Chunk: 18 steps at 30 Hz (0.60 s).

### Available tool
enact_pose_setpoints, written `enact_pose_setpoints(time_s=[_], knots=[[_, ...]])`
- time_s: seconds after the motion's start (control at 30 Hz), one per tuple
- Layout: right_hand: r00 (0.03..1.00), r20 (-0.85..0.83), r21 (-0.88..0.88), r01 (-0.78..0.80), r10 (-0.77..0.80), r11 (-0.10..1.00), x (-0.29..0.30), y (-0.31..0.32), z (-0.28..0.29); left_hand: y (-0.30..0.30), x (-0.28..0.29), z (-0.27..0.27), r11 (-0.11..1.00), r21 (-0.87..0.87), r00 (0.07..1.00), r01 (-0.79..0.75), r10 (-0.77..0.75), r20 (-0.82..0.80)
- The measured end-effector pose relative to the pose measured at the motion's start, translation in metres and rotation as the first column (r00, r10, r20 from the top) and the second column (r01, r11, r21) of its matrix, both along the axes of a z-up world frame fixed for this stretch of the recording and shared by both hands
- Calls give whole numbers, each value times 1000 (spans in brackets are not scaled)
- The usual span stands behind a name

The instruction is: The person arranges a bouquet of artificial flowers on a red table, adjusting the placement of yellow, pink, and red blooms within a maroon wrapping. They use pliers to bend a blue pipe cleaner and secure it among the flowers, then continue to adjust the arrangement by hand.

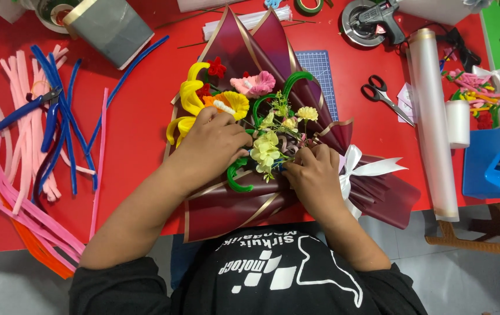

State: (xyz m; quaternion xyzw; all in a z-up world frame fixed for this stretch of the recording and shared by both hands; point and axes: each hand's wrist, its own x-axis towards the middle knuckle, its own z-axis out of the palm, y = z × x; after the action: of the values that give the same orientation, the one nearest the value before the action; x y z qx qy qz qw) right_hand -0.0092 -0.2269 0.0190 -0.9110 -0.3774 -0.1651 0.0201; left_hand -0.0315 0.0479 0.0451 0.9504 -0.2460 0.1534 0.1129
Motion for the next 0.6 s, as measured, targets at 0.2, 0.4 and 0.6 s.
enact_pose_setpoints(time_s=[0.2,0.4,0.6], knots=[[999,38,61,22,-25,998,1,-7,0,-2,-4,-2,998,-61,992,-28,20,-127],[999,30,199,33,-40,979,9,-17,24,-9,-12,-11,999,-3,999,-40,40,-10],[987,80,197,123,-141,973,10,2,22,-10,-11,-33,998,49,985,-42,33,171]])
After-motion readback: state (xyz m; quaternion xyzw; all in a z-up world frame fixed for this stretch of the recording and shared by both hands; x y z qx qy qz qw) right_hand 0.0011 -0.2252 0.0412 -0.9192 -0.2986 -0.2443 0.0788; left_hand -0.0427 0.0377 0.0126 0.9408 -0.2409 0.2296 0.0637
